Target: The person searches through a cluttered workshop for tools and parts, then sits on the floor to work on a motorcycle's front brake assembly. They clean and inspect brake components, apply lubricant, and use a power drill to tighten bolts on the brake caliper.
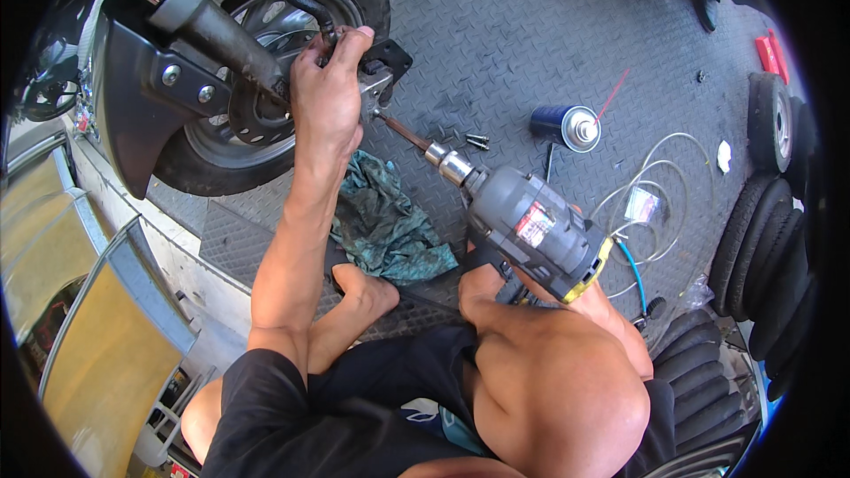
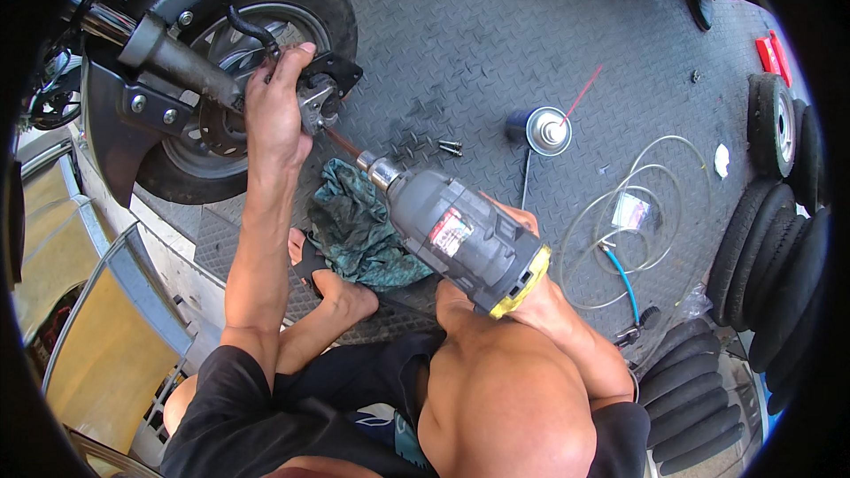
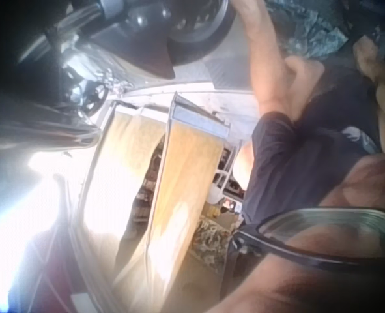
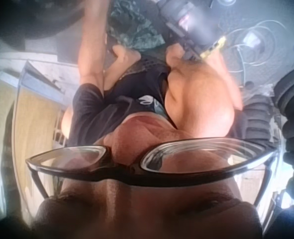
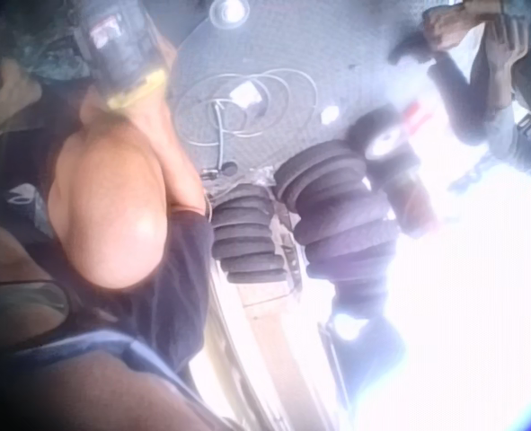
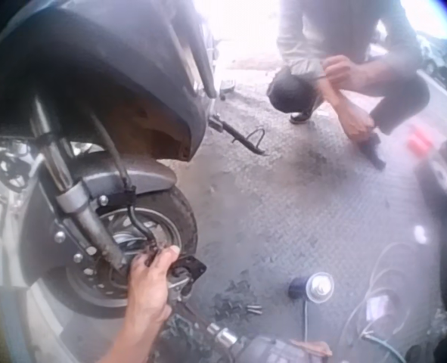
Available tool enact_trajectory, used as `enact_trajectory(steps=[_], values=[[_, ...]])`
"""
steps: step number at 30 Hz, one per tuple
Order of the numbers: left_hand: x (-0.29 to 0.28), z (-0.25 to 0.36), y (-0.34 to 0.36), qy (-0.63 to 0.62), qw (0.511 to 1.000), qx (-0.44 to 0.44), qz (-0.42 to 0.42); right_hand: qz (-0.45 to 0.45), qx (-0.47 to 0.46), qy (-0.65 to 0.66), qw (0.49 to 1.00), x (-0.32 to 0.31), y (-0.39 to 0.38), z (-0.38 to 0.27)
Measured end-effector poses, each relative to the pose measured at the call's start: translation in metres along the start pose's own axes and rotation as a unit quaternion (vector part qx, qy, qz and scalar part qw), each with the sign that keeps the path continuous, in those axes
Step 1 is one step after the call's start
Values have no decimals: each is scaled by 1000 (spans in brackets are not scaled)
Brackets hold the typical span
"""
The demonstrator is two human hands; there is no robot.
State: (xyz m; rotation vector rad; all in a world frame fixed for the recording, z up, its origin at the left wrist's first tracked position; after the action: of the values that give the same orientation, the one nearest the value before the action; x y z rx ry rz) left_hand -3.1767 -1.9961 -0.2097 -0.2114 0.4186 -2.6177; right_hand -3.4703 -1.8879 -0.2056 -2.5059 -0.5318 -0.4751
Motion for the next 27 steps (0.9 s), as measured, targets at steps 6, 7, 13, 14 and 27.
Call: enact_trajectory(steps=[6, 7, 13, 14, 27], values=[[-6, -2, 1, 10, 1000, -3, 7, -31, 35, -122, 991, 3, 3, -8], [-6, -2, 2, 10, 1000, -1, 11, -35, 28, -124, 991, 4, 4, -10], [0, 1, 1, 9, 1000, 10, 8, -45, -100, -158, 981, -1, 9, -13], [-2, 1, 2, 12, 1000, 10, 8, -43, -124, -170, 977, 2, 10, -17], [-3, 0, 2, 16, 1000, 6, 14, -41, -100, -250, 962, 3, 7, -20]])
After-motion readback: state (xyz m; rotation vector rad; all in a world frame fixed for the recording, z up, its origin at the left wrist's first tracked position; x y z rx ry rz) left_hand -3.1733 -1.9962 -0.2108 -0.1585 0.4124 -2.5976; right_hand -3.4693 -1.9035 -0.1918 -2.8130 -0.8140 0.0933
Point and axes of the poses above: each hand's wrist, its own y-axis towards the middle knuckle, its own x-axis out of the palm, z = x × y, the point moved 8 cm from there along y, towards the middle knuckle, and after that the axes turned 3 degrees about y, right-handed, at the moved point
